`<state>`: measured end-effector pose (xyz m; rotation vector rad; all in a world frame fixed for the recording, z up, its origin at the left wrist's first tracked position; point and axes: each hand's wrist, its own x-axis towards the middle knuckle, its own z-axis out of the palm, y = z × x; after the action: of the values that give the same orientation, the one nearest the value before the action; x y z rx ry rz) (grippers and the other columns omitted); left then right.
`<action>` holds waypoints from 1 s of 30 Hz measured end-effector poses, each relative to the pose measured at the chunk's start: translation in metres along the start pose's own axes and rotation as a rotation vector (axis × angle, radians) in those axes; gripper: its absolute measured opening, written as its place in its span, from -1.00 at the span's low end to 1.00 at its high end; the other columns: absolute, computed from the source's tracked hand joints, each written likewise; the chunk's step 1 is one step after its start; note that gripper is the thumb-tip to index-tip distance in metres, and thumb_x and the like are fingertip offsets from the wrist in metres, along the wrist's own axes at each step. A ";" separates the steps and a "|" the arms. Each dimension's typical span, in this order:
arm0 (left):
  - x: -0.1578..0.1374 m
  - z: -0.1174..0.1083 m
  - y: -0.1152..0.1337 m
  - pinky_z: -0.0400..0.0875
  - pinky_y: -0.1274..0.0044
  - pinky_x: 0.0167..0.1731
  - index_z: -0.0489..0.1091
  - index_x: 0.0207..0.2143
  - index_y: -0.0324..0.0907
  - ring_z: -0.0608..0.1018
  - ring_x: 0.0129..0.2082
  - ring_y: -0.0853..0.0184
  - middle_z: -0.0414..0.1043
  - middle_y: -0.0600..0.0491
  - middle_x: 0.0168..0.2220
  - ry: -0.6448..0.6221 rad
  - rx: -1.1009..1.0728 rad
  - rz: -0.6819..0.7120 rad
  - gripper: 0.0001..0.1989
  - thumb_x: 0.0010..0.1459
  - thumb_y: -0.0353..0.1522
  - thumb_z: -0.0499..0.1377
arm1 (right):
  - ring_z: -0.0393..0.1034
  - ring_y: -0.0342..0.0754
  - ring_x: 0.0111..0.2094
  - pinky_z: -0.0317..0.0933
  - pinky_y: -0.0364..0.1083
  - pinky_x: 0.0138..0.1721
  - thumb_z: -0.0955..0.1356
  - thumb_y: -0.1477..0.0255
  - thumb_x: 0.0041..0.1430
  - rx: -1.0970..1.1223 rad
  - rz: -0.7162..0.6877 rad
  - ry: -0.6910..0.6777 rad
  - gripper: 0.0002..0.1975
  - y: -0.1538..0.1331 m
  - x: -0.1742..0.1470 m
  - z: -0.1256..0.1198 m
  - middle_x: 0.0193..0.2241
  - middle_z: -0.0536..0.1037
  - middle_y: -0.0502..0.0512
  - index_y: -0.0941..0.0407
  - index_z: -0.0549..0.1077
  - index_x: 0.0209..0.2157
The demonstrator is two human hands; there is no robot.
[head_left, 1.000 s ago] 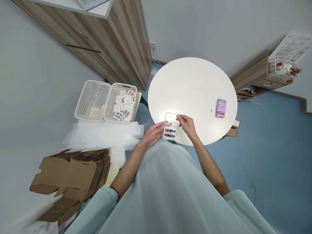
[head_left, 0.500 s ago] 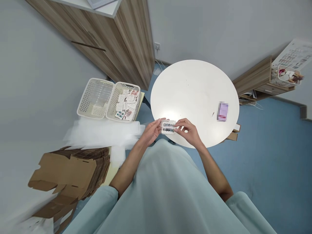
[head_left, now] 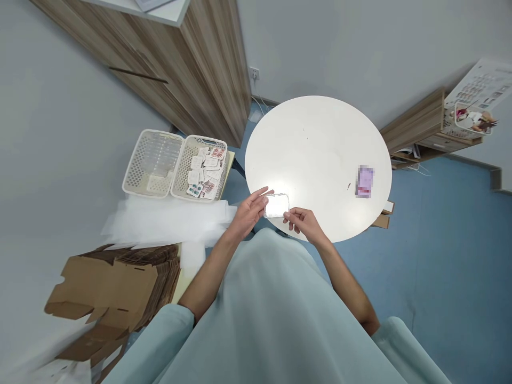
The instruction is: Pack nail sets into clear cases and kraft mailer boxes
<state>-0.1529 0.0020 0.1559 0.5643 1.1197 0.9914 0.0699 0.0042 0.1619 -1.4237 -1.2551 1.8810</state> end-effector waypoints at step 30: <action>0.051 -0.065 -0.061 0.47 0.36 -0.09 0.55 0.12 -0.17 0.61 -0.39 0.20 0.66 -0.07 -0.15 0.264 0.789 -0.053 -0.55 0.26 -0.15 0.30 | 0.42 -0.21 -0.50 0.23 -0.22 -0.55 0.41 0.27 0.31 -0.147 0.167 0.029 -0.76 0.075 0.103 0.029 -0.19 0.70 0.17 0.16 0.57 -0.32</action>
<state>-0.1856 0.0115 0.0588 1.0420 1.7639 0.5555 0.0183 0.0394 0.0470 -1.6736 -1.3204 1.8999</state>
